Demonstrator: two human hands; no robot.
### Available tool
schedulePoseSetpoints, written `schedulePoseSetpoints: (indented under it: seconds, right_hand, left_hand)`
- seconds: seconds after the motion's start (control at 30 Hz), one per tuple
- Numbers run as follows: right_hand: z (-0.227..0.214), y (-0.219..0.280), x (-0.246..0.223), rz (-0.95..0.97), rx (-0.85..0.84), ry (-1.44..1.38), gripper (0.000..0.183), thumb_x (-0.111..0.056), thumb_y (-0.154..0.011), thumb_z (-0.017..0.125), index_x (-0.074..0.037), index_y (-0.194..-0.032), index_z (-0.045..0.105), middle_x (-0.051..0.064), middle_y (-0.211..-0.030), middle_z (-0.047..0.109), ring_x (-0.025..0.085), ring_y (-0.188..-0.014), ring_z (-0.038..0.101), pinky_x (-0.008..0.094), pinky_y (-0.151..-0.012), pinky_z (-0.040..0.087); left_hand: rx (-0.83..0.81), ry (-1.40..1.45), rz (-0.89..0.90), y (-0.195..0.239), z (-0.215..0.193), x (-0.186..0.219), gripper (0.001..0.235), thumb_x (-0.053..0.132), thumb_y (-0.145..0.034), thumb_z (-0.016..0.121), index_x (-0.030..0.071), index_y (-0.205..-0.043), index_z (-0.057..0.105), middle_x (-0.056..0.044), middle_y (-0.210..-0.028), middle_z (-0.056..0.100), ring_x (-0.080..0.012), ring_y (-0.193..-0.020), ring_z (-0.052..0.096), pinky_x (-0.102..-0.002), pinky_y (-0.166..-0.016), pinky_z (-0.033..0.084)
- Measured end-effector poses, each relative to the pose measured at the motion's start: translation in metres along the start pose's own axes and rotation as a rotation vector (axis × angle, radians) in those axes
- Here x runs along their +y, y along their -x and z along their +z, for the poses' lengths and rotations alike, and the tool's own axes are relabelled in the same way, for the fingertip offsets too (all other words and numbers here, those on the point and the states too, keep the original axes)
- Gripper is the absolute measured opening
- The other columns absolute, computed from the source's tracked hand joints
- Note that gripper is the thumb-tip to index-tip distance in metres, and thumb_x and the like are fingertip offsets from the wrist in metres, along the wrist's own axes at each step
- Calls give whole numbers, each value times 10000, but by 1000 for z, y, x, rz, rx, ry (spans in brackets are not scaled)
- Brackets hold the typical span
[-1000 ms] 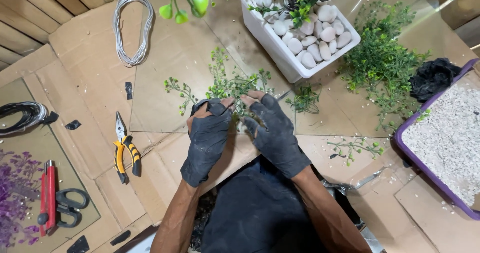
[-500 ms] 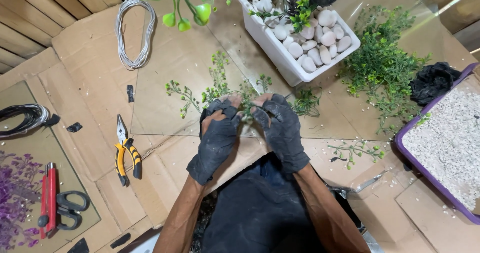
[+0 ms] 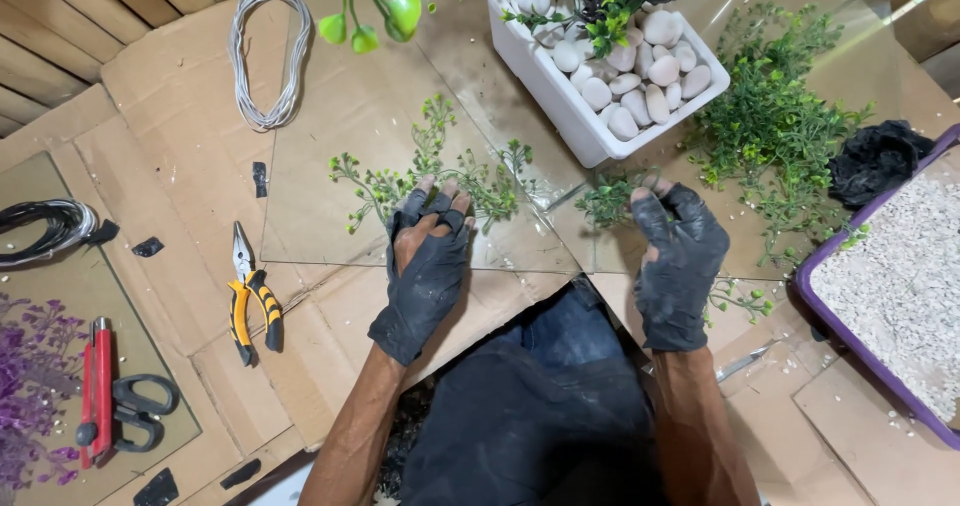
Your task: Attaching small artificial greenery sprigs to the branches of a decorative tree in a pot filled with white stones.
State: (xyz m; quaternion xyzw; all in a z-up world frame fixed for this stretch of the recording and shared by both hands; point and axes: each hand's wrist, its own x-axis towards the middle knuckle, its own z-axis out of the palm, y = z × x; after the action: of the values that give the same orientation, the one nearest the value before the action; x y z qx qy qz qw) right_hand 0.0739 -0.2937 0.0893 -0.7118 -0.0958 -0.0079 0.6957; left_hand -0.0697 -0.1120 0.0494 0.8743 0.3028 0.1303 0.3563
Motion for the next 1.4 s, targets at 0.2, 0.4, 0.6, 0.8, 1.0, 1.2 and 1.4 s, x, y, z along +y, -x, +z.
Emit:
schedulePoseSetpoints:
  seconds: [0.2,0.4,0.6,0.8,1.0,1.2,1.4]
  right_hand:
    - [-21,-13,32,125,82,200,266,-313,-901,873,-132,-1076,785,39,-867,745,81,-872,685,321,-819,583]
    - [-27,-23,45,159,42,316,332,-435,-868,883,-204,-1093,801,50,-974,766,138,-938,689,384,-870,567]
    - [-39,-30,59,73,-8,600,472,-409,-925,828,-152,-1307,723,166,-1205,723,408,-1107,670,534,-973,529]
    - [-32,-5,33,-283,164,553,379,-193,-962,860,-138,-1308,714,137,-1178,642,321,-986,636,435,-892,548]
    - [19,26,50,-383,37,353,208,-142,-907,858,-146,-1095,768,58,-1051,694,250,-827,676,336,-740,562]
    - [80,40,107,-259,-337,794,468,-556,-854,790,-239,-1198,766,84,-1283,721,317,-1315,588,439,-1132,475]
    - [90,33,137,-544,-292,755,331,-453,-947,763,-257,-1214,767,63,-1314,698,311,-1265,618,473,-1012,556]
  left_hand:
    - [2,-10,44,-3,13,11,513,436,-1005,650,217,-1463,575,-158,-1378,611,-416,-1341,475,-619,-1173,371]
    - [-18,-14,100,-7,17,14,508,419,-1009,646,215,-1467,568,-155,-1399,590,-417,-1361,449,-623,-1190,342]
    - [-21,-28,137,-6,9,0,503,402,-1012,643,214,-1471,560,-153,-1420,569,-419,-1382,422,-626,-1206,313]
    - [3,-53,131,-5,-5,-16,498,384,-1016,640,212,-1475,553,-150,-1441,547,-420,-1403,396,-630,-1223,285]
    - [26,-70,149,-9,-11,-24,494,367,-1019,636,210,-1479,545,-148,-1462,526,-421,-1424,369,-634,-1239,256]
    - [59,-85,168,-13,-10,-25,490,350,-1023,633,209,-1483,538,-145,-1484,504,-422,-1445,343,-638,-1255,227]
    - [87,-95,184,-17,-12,-31,487,332,-1027,629,207,-1487,530,-143,-1505,483,-423,-1466,316,-641,-1272,198]
